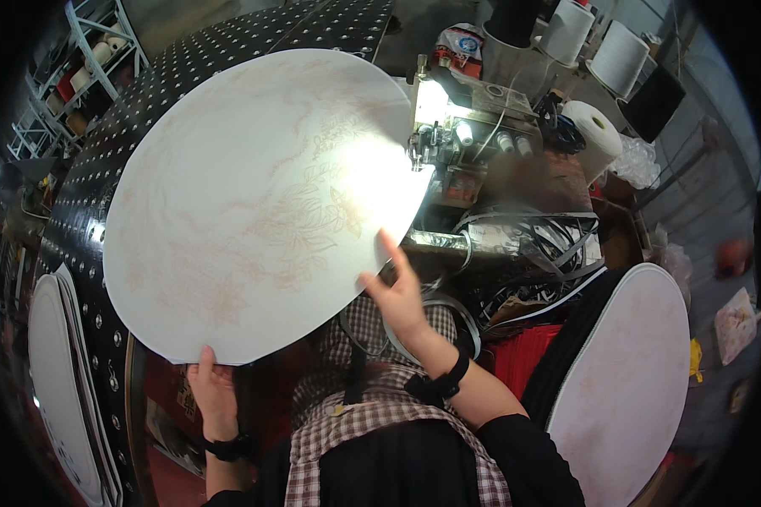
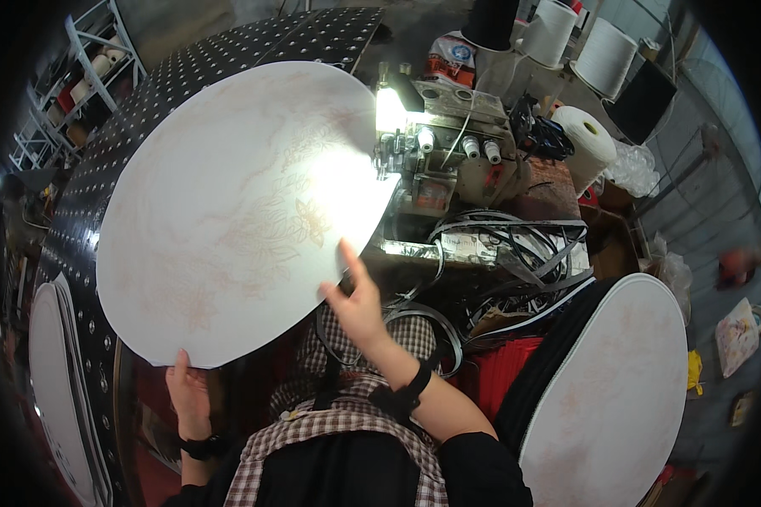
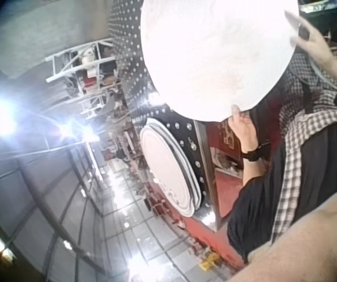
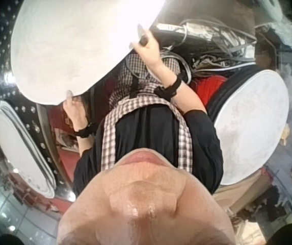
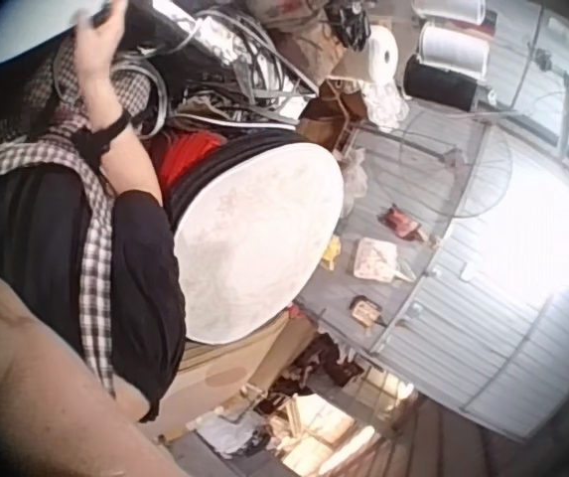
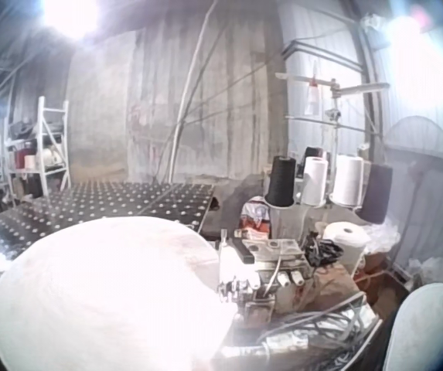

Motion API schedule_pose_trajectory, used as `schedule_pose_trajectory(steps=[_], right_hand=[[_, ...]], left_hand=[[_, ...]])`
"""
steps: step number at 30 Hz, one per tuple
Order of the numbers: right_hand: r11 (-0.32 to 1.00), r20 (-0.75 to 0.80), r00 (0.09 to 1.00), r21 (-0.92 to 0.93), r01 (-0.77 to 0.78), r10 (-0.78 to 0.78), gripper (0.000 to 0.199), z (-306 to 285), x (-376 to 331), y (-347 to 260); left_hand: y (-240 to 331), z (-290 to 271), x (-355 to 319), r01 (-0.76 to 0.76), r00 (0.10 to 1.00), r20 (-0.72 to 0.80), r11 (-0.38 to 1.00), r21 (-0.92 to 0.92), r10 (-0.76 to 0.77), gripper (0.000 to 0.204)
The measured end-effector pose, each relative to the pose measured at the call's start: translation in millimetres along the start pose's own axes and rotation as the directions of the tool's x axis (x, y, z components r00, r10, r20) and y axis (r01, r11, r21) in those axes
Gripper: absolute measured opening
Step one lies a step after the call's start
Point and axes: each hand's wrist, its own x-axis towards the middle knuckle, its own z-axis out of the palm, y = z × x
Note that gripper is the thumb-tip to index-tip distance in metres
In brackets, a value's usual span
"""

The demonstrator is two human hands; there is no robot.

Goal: The recorder is sewing the edges of white round mattress covers using an industrial sewing machine.

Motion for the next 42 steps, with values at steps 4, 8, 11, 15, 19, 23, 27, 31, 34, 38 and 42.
schedule_pose_trajectory(steps=[4,8,11,15,19,23,27,31,34,38,42], right_hand=[[1.000,-0.013,1.000,-0.013,0.013,-0.013,0.061,14,-17,-3],[0.972,-0.107,0.993,0.231,-0.032,0.059,0.054,0,3,-10],[0.982,-0.147,0.983,0.171,-0.083,0.108,0.056,-8,8,-15],[0.985,-0.006,0.991,-0.114,0.129,-0.130,0.064,5,-12,-3],[0.951,0.134,0.943,0.005,-0.308,0.305,0.063,18,-32,-16],[0.999,-0.021,0.999,0.043,0.030,-0.029,0.056,4,-9,-5],[0.979,-0.058,0.997,0.202,-0.038,0.051,0.060,-2,3,-12],[0.999,0.003,0.999,-0.021,0.033,-0.033,0.067,8,-11,-8],[0.993,0.056,0.993,-0.054,-0.105,0.108,0.066,16,-22,-13],[0.991,-0.024,1.000,0.131,-0.005,0.008,0.057,2,-3,-4],[0.993,-0.065,0.998,0.118,0.003,0.004,0.059,-10,14,-5]], left_hand=[[-10,2,-10,0.102,0.991,0.072,0.989,0.105,-0.110,0.024],[8,-14,10,0.033,0.999,0.005,0.996,-0.084,-0.033,0.027],[17,-18,16,0.010,1.000,-0.023,1.000,-0.021,-0.011,0.030],[-1,-5,3,-0.019,0.998,0.067,1.000,-0.001,0.019,0.034],[-15,5,-11,0.070,0.991,0.111,0.998,0.003,-0.070,0.039],[0,-9,12,0.027,0.995,-0.086,0.974,-0.226,-0.048,0.041],[8,-16,19,-0.026,0.999,-0.033,0.998,-0.054,0.024,0.036],[-6,3,3,-0.010,1.000,-0.018,0.999,-0.035,0.009,0.032],[-16,-1,-7,0.080,0.996,0.039,0.997,-0.003,-0.080,0.030],[-6,-1,3,0.114,0.993,-0.006,0.990,-0.083,-0.115,0.030],[5,-17,19,-0.008,0.995,-0.102,0.997,-0.077,0.000,0.025]])
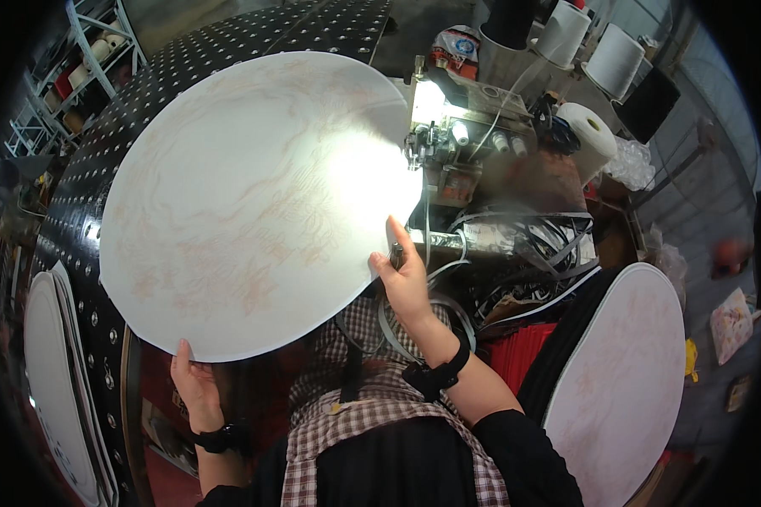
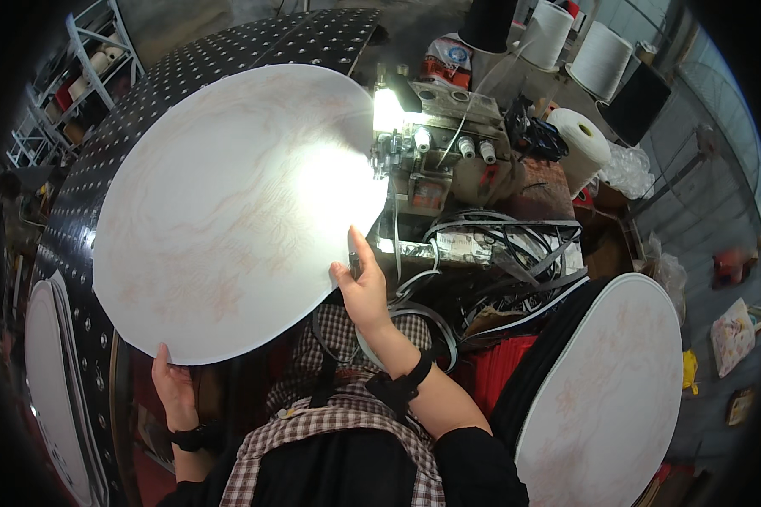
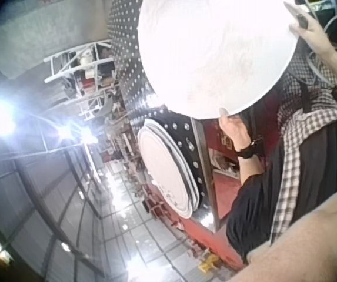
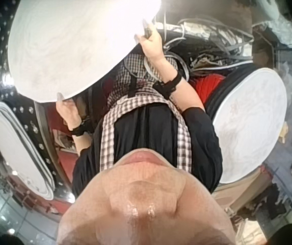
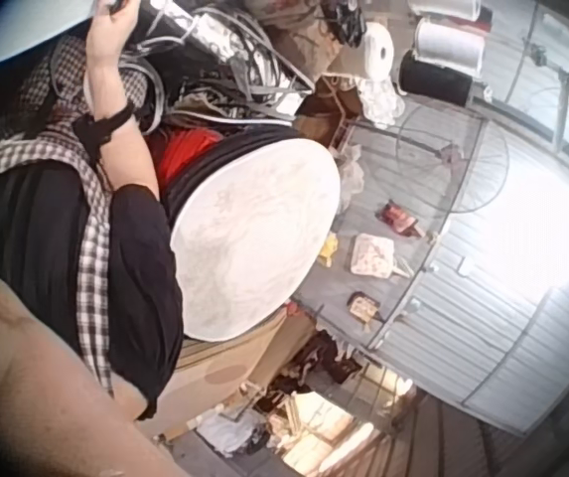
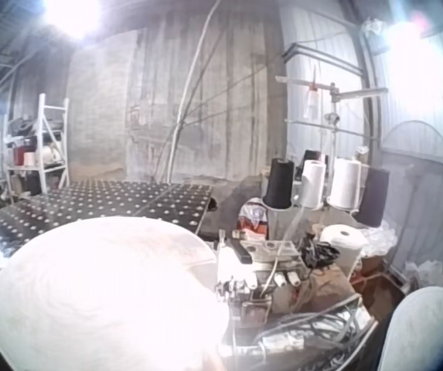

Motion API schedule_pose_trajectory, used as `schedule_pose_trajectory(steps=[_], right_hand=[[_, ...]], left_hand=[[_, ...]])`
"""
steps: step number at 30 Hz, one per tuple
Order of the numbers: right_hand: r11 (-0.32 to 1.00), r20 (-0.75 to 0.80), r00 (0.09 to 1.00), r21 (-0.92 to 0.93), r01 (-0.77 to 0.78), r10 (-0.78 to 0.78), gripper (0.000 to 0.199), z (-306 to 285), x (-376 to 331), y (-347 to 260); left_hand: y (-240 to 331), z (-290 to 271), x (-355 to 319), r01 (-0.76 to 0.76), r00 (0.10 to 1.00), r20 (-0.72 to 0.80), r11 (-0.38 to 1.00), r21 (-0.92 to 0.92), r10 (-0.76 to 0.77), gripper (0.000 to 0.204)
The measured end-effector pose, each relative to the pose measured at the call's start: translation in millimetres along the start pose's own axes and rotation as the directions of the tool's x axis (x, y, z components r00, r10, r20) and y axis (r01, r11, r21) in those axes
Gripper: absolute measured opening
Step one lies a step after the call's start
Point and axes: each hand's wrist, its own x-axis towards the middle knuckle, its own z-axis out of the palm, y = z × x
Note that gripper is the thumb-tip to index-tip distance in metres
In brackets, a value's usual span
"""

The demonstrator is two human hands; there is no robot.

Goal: The recorder is sewing the edges of white round mattress covers using an industrial sewing machine.

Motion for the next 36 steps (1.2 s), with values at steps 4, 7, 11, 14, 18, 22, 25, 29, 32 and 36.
schedule_pose_trajectory(steps=[4,7,11,14,18,22,25,29,32,36], right_hand=[[0.996,0.106,0.994,-0.083,0.017,-0.008,0.065,10,-16,0],[0.995,0.078,0.993,-0.026,-0.092,0.093,0.062,18,-25,-7],[0.991,0.021,0.994,0.082,-0.104,0.103,0.056,2,0,-5],[0.991,0.000,0.998,0.116,-0.069,0.069,0.058,-11,13,-9],[0.997,0.043,0.998,0.052,-0.049,0.047,0.061,-3,5,0],[0.993,0.068,0.997,-0.119,0.028,-0.020,0.063,16,-17,-2],[0.995,-0.003,0.998,0.067,-0.070,0.070,0.059,1,-1,-2],[0.994,-0.050,0.996,0.086,-0.067,0.072,0.060,-9,13,-9],[1.000,-0.012,1.000,-0.017,-0.021,0.021,0.063,-4,5,-6],[0.998,0.092,0.994,-0.035,-0.049,0.052,0.061,12,-18,0]], left_hand=[[-11,4,-10,-0.006,0.999,0.044,0.998,0.068,0.003,0.023],[-20,7,-17,0.022,0.999,0.046,0.997,0.078,-0.025,0.023],[-10,14,-14,0.054,0.998,0.022,0.998,-0.032,-0.054,0.024],[-3,7,-2,-0.007,1.000,0.031,0.998,0.059,0.005,0.020],[-15,15,-15,0.064,0.997,0.028,0.995,0.083,-0.066,0.015],[-28,14,-22,0.177,0.974,0.128,0.981,0.083,-0.187,0.019],[-15,17,-8,0.082,0.996,0.050,0.990,-0.118,-0.077,0.025],[-4,12,2,0.020,0.998,0.066,0.999,0.050,-0.024,0.027],[-14,21,-12,0.051,0.997,0.057,0.996,0.078,-0.055,0.024],[-31,24,-31,0.147,0.979,0.124,0.983,0.108,-0.160,0.024]])
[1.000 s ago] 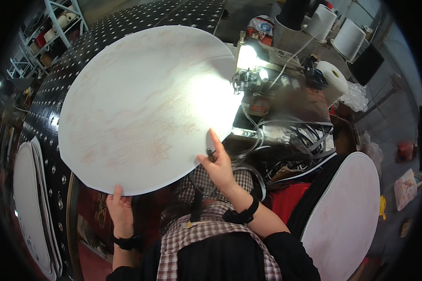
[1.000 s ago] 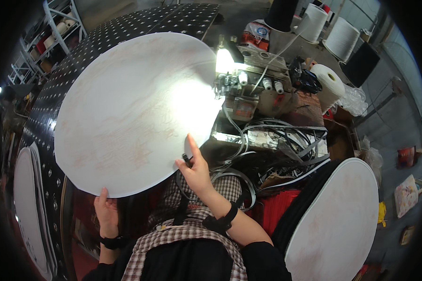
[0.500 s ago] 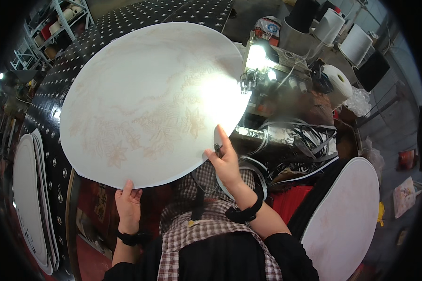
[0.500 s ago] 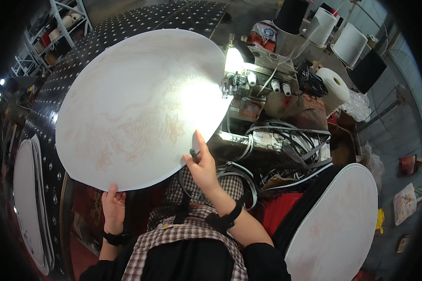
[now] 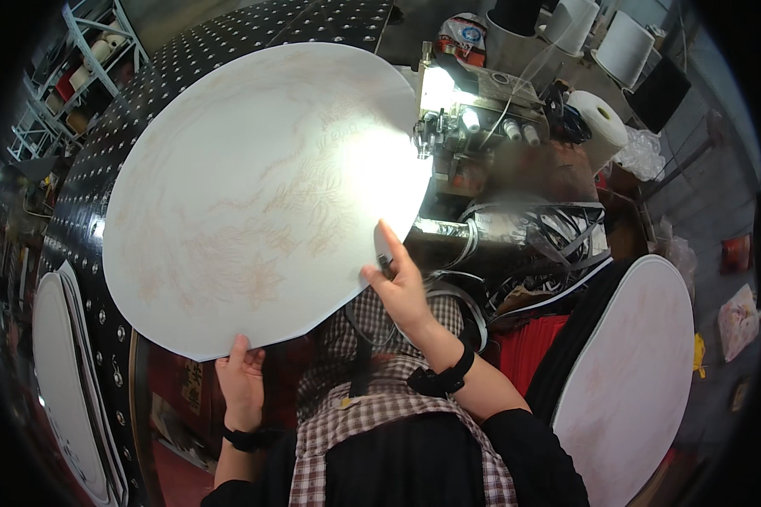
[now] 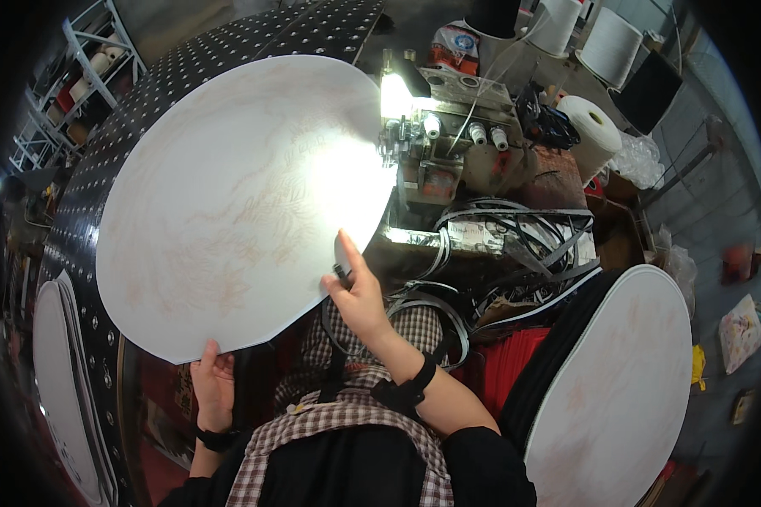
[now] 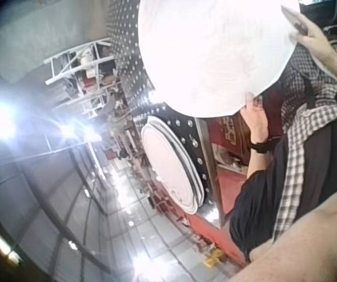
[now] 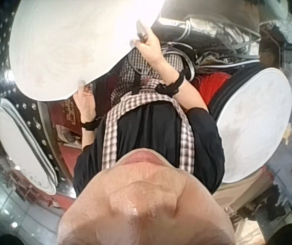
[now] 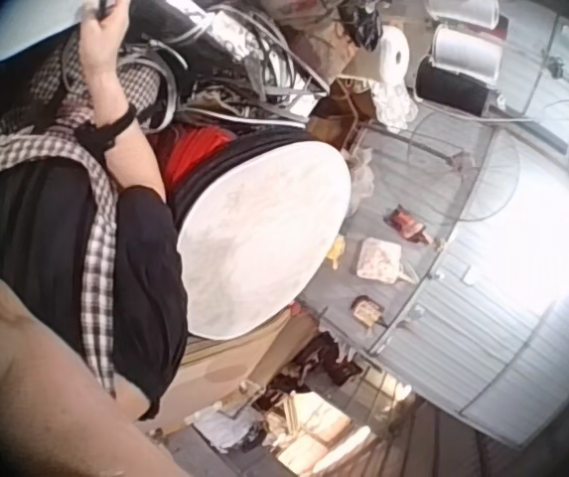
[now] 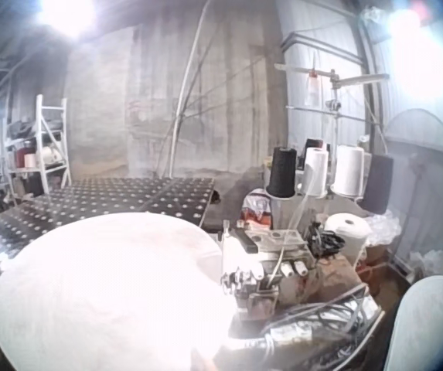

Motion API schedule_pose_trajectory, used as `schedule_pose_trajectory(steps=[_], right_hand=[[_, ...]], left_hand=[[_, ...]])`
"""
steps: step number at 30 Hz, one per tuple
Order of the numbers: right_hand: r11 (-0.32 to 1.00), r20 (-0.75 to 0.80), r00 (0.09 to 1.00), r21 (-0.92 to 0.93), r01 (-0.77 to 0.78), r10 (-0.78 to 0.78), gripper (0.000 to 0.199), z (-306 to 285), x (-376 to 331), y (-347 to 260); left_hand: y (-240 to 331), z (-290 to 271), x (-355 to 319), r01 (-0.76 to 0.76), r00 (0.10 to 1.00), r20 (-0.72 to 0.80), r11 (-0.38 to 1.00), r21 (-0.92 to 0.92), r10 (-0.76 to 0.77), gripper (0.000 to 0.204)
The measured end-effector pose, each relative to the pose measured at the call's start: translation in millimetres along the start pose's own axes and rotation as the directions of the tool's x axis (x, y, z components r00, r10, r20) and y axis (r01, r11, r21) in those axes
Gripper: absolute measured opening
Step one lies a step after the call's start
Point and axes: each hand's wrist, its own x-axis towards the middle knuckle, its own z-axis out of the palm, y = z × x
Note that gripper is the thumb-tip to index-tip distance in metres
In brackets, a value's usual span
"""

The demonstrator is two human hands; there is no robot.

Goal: The recorder is sewing the edges of white round mattress covers using an industrial sewing machine.

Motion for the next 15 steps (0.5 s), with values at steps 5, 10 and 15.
schedule_pose_trajectory(steps=[5,10,15], right_hand=[[0.995,-0.106,0.993,0.072,0.062,-0.054,0.055,-22,26,-5],[0.994,-0.131,0.991,0.111,0.019,-0.004,0.058,-31,32,-11],[0.997,0.047,0.999,-0.072,0.024,-0.020,0.064,0,-8,1]], left_hand=[[8,-16,9,-0.007,1.000,-0.012,0.961,-0.276,0.004,0.035],[22,-37,17,-0.081,0.995,-0.055,0.997,-0.015,0.080,0.028],[3,-1,-4,-0.044,0.999,-0.023,0.999,-0.013,0.043,0.021]])
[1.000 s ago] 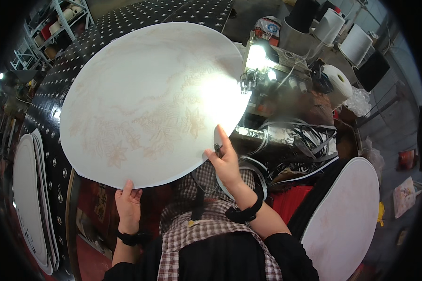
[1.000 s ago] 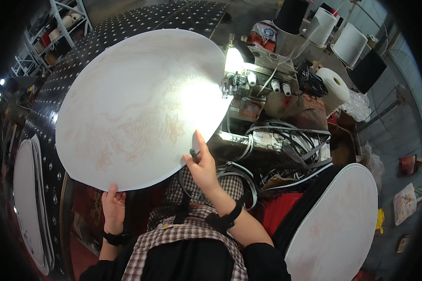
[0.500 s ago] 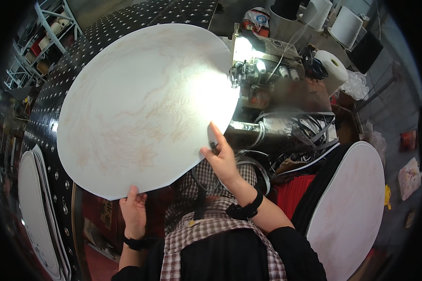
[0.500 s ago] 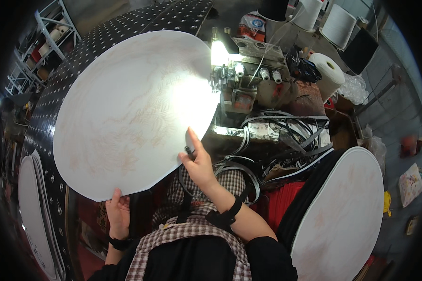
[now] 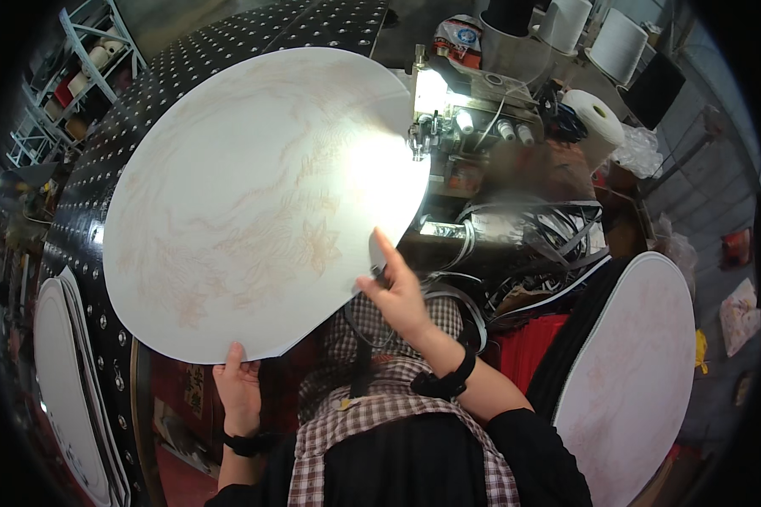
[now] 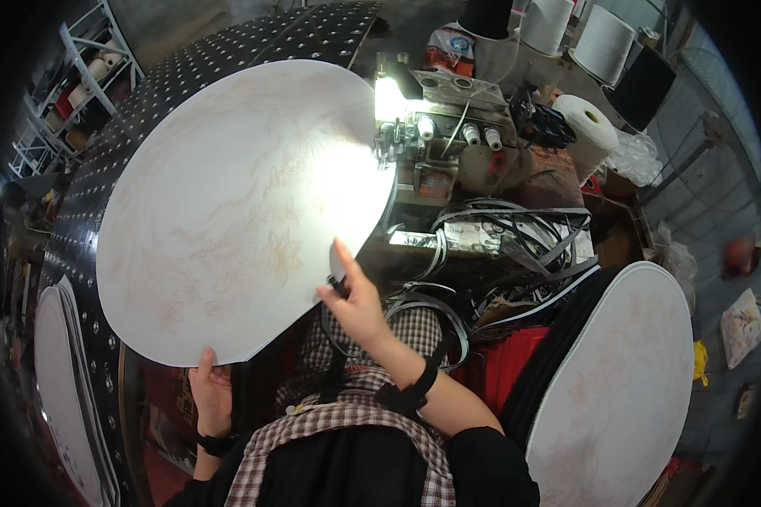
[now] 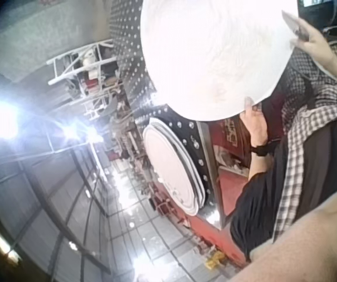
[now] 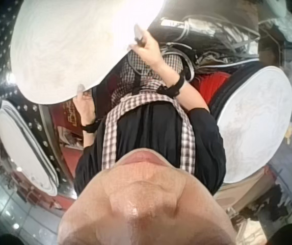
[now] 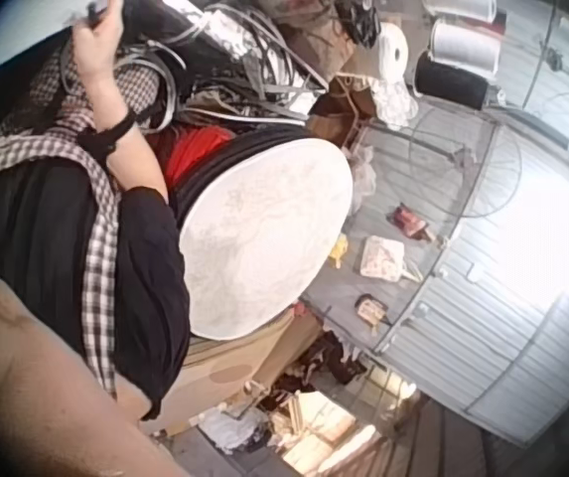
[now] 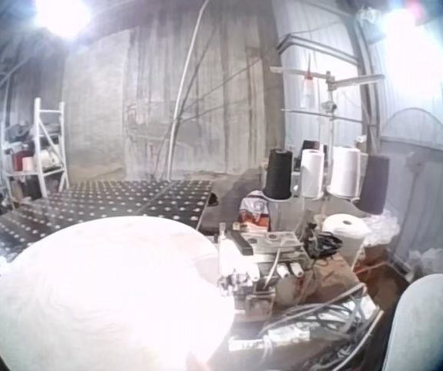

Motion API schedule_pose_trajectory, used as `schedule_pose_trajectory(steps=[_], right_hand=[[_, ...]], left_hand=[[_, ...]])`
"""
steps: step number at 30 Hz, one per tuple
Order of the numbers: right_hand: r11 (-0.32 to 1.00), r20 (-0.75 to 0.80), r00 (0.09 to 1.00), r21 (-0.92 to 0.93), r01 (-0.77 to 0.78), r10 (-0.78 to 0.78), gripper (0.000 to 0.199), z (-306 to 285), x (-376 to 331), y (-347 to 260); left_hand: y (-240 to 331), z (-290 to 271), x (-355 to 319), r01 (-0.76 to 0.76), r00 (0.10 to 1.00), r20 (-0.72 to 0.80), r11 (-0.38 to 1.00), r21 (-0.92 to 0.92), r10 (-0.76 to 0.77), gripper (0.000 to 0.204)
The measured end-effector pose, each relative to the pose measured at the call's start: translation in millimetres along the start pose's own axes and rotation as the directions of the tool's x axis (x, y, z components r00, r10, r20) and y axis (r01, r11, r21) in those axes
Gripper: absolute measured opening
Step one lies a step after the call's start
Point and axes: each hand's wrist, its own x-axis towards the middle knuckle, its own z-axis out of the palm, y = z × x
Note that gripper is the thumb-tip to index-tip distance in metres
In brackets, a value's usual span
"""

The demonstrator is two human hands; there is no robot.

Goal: The recorder is sewing the edges of white round mattress covers using an industrial sewing machine.

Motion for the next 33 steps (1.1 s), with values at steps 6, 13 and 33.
schedule_pose_trajectory(steps=[6,13,33], right_hand=[[0.991,-0.130,0.991,0.135,-0.022,0.040,0.056,-11,13,-12],[0.999,-0.112,0.993,-0.003,0.048,-0.048,0.067,-11,7,2],[0.999,-0.182,0.983,-0.034,-0.017,0.010,0.059,-19,5,13]], left_hand=[[12,1,3,0.035,0.999,0.015,0.989,-0.142,-0.033,0.028],[9,1,-1,-0.077,0.997,-0.013,0.996,-0.042,0.076,0.030],[-14,12,0,0.132,0.989,0.081,0.989,-0.066,-0.126,0.035]])
